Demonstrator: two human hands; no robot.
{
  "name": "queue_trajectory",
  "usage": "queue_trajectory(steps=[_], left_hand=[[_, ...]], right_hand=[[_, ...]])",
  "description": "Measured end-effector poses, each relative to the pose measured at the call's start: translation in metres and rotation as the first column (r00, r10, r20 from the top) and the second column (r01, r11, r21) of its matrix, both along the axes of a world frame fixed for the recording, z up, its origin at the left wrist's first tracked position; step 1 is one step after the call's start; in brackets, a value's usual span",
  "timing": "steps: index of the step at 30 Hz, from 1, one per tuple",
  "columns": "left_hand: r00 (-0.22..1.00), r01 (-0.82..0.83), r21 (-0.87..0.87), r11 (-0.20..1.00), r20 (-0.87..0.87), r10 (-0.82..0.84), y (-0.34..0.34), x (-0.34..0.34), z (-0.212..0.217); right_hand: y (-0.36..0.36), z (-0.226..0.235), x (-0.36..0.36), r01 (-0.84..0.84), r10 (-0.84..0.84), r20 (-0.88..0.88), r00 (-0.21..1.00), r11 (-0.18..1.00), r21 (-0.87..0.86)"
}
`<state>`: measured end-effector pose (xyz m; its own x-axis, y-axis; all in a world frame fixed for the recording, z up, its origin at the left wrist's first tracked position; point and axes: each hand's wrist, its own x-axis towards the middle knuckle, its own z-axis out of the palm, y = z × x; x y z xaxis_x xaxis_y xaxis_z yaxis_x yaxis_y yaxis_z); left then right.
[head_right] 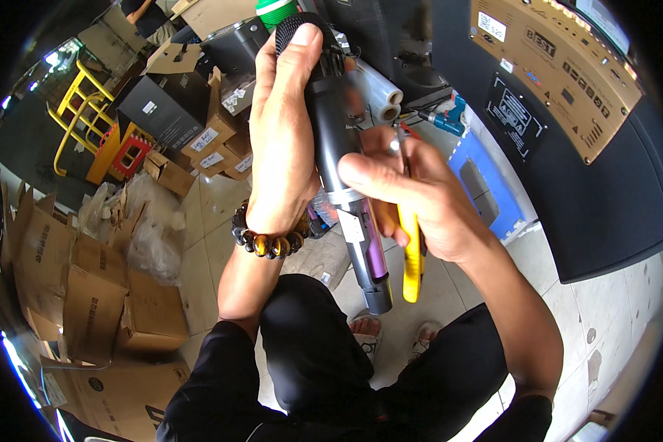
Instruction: The person assembles a karaoke speaker system. They attach a microphone to a stand, apply a label to the back panel of a BEST S20 speaker, and use a power drill to secure screws on the speaker's side.
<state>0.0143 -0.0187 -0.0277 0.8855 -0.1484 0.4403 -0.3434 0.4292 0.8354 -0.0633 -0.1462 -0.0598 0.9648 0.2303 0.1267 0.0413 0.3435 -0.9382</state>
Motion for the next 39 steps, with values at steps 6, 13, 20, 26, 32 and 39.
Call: queue_trajectory(steps=[6,13,20,26,32,39], left_hand=[[0.999,0.022,0.171,0.985,0.040,-0.029,-0.004,0.004,-0.006],[0.693,-0.191,0.281,0.940,0.717,-0.073,0.020,0.012,0.001],[0.389,-0.341,0.453,0.823,0.866,-0.316,0.022,0.005,0.011],[0.408,-0.343,0.457,0.821,0.859,-0.308,0.015,0.003,0.002],[0.351,-0.366,0.445,0.817,0.879,-0.321,0.013,0.005,0.003],[0.286,-0.420,0.382,0.823,0.917,-0.279,0.006,0.003,0.001]], right_hand=[[-0.006,0.001,0.001,0.033,-0.035,-0.041,0.999,0.999,-0.041],[-0.023,-0.001,0.007,0.234,-0.230,-0.048,0.972,0.963,0.132],[-0.036,0.007,0.007,0.258,-0.270,0.068,0.960,0.955,0.146],[-0.037,0.006,0.006,0.240,-0.254,0.103,0.962,0.962,0.131],[-0.039,0.005,0.006,0.251,-0.263,0.116,0.958,0.962,0.107],[-0.039,0.007,0.006,0.279,-0.294,0.114,0.949,0.951,0.131]])
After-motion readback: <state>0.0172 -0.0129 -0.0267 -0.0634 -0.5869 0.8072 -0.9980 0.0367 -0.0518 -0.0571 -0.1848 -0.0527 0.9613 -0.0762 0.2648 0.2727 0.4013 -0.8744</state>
